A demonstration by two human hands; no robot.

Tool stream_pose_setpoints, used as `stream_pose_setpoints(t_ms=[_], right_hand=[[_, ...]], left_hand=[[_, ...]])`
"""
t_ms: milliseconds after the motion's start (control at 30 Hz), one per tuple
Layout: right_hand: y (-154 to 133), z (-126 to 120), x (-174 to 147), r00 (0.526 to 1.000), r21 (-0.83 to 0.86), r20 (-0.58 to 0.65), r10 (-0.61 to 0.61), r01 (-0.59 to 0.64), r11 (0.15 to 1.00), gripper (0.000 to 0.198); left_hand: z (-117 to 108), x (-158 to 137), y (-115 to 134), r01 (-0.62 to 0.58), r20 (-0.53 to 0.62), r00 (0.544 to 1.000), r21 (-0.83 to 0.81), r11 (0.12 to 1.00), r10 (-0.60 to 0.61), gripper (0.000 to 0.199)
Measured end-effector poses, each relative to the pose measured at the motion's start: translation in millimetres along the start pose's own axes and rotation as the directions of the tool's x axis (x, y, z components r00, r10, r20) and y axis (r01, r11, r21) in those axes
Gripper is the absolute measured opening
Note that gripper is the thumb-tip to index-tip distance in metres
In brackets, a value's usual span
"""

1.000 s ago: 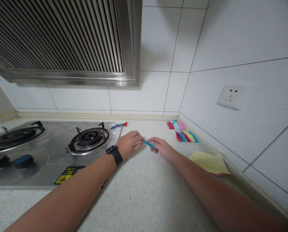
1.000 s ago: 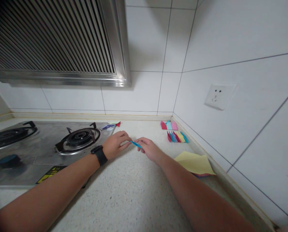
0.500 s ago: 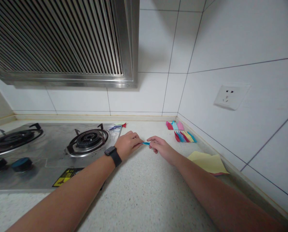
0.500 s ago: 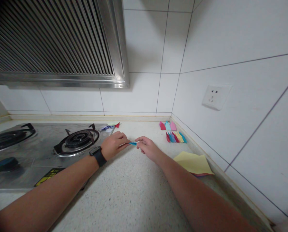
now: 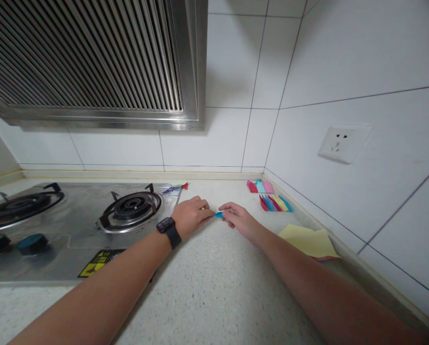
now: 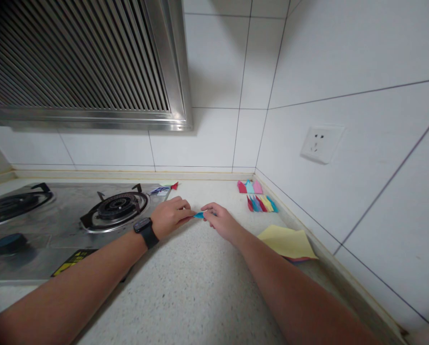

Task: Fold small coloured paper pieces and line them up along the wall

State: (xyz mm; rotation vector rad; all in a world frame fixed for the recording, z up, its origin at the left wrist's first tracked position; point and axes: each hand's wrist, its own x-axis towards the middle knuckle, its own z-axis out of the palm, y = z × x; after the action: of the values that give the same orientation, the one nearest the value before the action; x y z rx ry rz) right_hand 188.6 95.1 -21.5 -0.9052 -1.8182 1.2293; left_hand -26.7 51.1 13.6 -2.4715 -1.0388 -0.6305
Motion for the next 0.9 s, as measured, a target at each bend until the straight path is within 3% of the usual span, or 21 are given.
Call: stream_pose_setpoints(t_ms=[267,400,533,633,700,800,900], right_hand=[[-11,-7,-3,0.992,0.080,-0.107,0.063,-0.055,0.995,0.022],[-16,-11,-5,0.987,0.093,-0.163,0.018,-0.003,0.996,0.018],[-20,-11,-8,0.985,-0.021,-0.152,-0.082,0.079,0.997,0.018],[-24,-13,-13,0.979,-0.242,-0.149,-0.137,0.098,0.965,0.021],[-27,-16,-17,0.973,-0.477,-0.109,-0.205,0.129,0.869,0.025],[-31,-26,-23,0.960,-0.800,0.010,-0.280,0.176,0.574,0.037],[-32,-38,-28,0.986,-0.940,-0.018,-0.164,0.039,0.338,0.049]], left_hand=[[1,-1,-5,0.053,-0.043,0.998,0.003,0.999,-0.053,0.026],[3,-2,-12,0.077,-0.096,0.992,-0.015,0.997,-0.079,0.026],[8,-2,-16,0.149,-0.113,0.982,-0.038,0.988,-0.152,0.026],[13,-3,-18,0.272,-0.086,0.957,-0.059,0.961,-0.276,0.042],[17,-4,-20,0.355,-0.030,0.933,-0.065,0.932,-0.358,0.051],[25,-8,-26,0.422,0.095,0.905,-0.072,0.904,-0.415,0.045],[33,-11,-32,0.426,0.202,0.891,-0.071,0.902,-0.406,0.034]])
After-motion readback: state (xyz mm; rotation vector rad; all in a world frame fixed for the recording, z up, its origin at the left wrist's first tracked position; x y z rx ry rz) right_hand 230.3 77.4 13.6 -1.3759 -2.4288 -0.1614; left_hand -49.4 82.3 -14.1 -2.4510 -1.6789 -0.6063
